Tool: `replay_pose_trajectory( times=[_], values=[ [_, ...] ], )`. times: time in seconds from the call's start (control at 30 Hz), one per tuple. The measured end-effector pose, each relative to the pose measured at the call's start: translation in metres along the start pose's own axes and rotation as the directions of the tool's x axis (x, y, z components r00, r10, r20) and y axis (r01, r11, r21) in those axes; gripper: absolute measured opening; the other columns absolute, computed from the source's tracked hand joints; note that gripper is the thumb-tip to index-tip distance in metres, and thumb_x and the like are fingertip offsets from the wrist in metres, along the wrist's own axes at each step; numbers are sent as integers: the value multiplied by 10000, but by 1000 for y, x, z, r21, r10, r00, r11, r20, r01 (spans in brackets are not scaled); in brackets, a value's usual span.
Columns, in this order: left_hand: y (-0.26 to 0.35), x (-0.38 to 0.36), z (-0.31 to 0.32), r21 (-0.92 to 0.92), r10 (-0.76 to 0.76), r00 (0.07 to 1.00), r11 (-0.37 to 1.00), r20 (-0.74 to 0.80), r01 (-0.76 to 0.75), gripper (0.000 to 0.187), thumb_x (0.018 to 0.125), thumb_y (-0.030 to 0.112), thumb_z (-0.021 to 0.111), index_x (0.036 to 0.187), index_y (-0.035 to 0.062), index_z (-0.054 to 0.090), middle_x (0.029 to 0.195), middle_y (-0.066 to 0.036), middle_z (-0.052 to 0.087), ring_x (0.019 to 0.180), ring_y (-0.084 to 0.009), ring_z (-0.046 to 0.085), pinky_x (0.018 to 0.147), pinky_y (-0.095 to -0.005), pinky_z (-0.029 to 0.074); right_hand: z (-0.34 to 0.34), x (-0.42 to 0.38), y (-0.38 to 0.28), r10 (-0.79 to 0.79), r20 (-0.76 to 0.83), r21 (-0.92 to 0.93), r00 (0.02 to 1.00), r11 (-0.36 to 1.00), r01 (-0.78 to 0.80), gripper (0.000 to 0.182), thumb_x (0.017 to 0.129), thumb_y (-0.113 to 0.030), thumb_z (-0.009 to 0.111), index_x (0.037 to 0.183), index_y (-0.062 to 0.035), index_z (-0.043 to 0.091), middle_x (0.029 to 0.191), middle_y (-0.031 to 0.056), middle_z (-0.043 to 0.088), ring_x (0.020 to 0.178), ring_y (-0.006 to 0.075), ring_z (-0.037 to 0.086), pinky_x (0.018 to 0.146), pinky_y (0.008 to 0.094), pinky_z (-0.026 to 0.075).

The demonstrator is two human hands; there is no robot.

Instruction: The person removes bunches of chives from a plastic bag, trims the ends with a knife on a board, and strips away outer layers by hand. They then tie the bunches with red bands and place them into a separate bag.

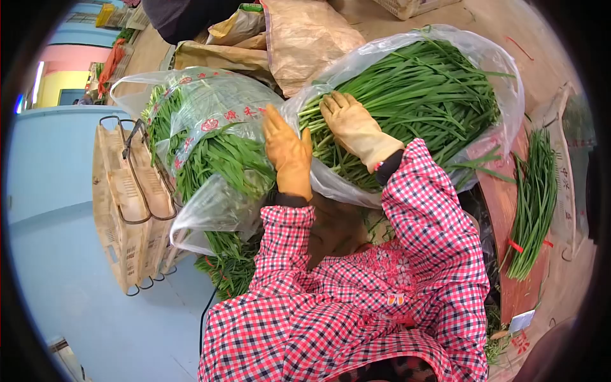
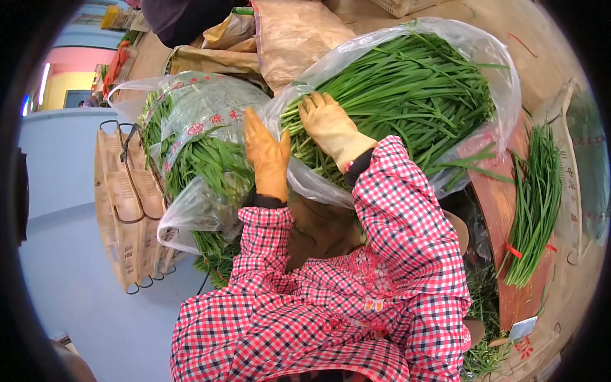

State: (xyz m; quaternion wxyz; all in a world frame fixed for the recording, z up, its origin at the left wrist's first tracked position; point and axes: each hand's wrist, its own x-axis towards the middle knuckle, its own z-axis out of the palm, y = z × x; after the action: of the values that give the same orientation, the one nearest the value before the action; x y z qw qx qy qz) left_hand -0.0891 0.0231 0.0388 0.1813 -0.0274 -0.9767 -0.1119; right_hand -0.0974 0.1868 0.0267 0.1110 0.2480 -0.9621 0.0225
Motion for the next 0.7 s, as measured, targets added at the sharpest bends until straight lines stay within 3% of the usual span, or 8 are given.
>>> replay_pose_trajectory(
  times=[0.1, 0.13, 0.23, 0.27, 0.4, 0.47, 0.53, 0.7],
  values=[
    [8, 15, 5, 3, -315, 817, 934, 483, 358, 517, 840, 335, 706, 1191, -30, 605, 1072, -278, 653, 1044, -398, 640, 904, -476, 497, 16, 3, 3, -57, 59, 1, 997, 998, 57, 471, 848, -148, 571, 1282, 35, 565, 1339, 173, 571, 1290, 316, 506, 1059, 425, 413],
    [-3, 1, 20, -162, -257, 958, 948, 130, 276, 389, 875, 358, 652, 970, -19, 665, 827, -248, 666, 796, -407, 661, 786, -490, 518, 18, 5, 4, -54, 45, -4, 998, 999, 54, 498, 833, -140, 587, 1301, 26, 552, 1345, 160, 566, 1284, 306, 509, 1066, 410, 407],
    [-9, 11, -6, -408, -492, 870, 797, -10, 446, 260, 909, 273, 630, 884, 16, 652, 733, -148, 661, 642, -303, 627, 621, -451, 498, 17, 17, 16, -80, 47, 12, 996, 997, 80, 625, 773, -184, 636, 1339, 43, 499, 1312, 160, 572, 1268, 302, 510, 1086, 399, 384],
    [-4, 17, -10, -677, -565, 817, 557, 115, 481, 240, 915, 228, 618, 868, -7, 637, 689, -113, 639, 606, -234, 593, 598, -392, 471, 17, 19, 21, -73, 23, 23, 997, 997, 72, 528, 793, -145, 622, 1290, 18, 551, 1268, 142, 601, 1222, 290, 543, 1059, 393, 406],
    [3, 24, -19, -725, -568, 819, 531, 80, 439, 234, 916, 206, 631, 855, -20, 632, 658, -78, 611, 586, -184, 568, 586, -339, 453, 7, 42, 29, -114, 213, 34, 970, 993, 110, 483, 814, -152, 606, 1266, 12, 562, 1218, 138, 629, 1192, 288, 559, 1017, 399, 420],
    [9, 22, -22, -750, -575, 810, 482, 120, 453, 241, 920, 212, 631, 862, -21, 635, 655, -76, 607, 575, -181, 558, 586, -330, 447, 25, 41, 28, -126, 125, -48, 984, 990, 133, 456, 848, -159, 575, 1271, 12, 560, 1213, 138, 632, 1184, 286, 562, 1006, 420, 421],
    [-1, 26, -11, -728, -555, 832, 558, 29, 398, 234, 927, 207, 629, 868, -20, 639, 653, -70, 603, 566, -165, 550, 573, -317, 443, 41, 28, 21, -102, 58, -75, 993, 991, 107, 421, 905, -176, 516, 1279, 13, 557, 1207, 137, 637, 1154, 278, 569, 1003, 457, 416],
    [4, 31, -20, -749, -565, 825, 534, 28, 391, 197, 932, 181, 630, 886, -9, 648, 654, -49, 596, 559, -122, 539, 543, -284, 432, 32, 4, 7, -135, 231, -63, 964, 986, 153, 447, 903, -173, 522, 1310, 11, 544, 1230, 129, 621, 1160, 268, 551, 989, 436, 431]
  ],
)
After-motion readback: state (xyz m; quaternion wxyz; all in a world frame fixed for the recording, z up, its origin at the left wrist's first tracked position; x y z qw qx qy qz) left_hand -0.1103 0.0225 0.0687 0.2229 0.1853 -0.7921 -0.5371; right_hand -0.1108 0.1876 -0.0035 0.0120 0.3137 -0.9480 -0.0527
